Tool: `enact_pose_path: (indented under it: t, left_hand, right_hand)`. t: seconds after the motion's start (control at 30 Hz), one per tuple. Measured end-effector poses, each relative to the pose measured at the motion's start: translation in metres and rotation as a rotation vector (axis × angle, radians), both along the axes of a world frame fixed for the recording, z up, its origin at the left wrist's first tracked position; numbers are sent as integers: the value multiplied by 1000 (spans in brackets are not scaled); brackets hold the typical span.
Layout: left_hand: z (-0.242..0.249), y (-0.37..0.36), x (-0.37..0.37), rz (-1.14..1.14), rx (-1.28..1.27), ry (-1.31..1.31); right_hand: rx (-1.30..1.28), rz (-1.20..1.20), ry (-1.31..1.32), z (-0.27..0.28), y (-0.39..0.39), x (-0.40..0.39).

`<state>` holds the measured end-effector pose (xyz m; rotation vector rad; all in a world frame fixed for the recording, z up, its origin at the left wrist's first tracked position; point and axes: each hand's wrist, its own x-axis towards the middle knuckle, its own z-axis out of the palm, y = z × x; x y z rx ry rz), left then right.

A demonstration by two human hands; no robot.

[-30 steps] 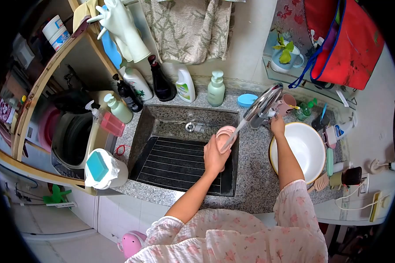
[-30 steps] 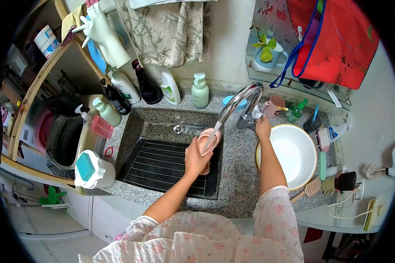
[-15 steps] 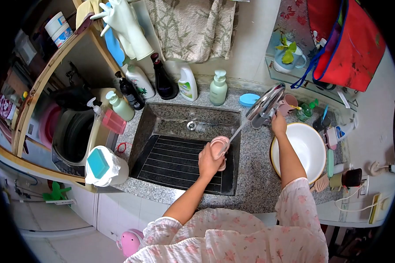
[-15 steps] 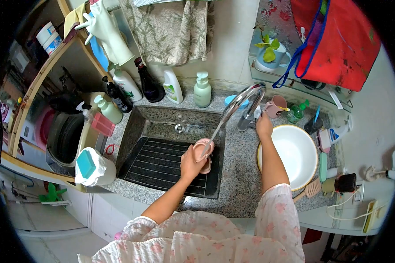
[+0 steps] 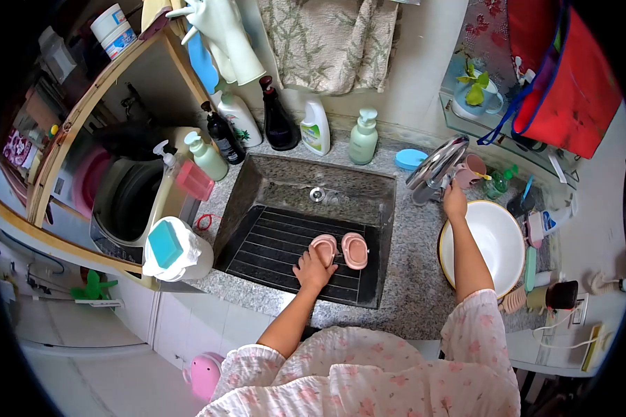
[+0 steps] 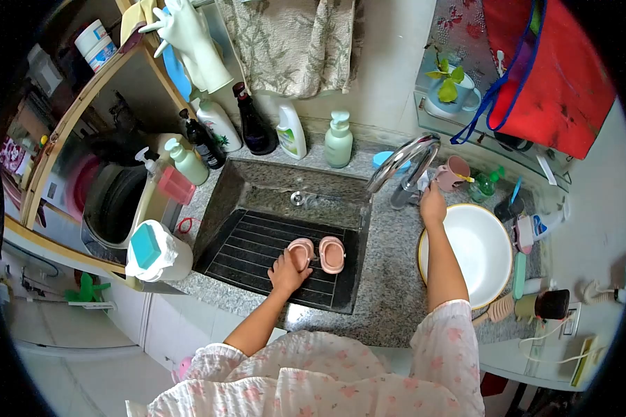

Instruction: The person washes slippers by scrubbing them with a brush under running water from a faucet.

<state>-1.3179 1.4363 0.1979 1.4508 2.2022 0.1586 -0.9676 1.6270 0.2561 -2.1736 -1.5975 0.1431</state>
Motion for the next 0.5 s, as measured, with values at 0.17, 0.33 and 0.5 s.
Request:
enact_pose_path:
  t: [0.17, 0.33, 0.5]
  left_hand:
    - [-3, -8, -19, -67, 68, -70]
    - [7, -21, -48, -129, 216, -113]
    - [43, -28, -75, -178, 182, -149]
  right_hand:
    - [91, 44, 82, -13, -7, -2]
    - [296, 191, 79, -23, -65, -27]
    - [-134, 383, 613, 18, -121, -85]
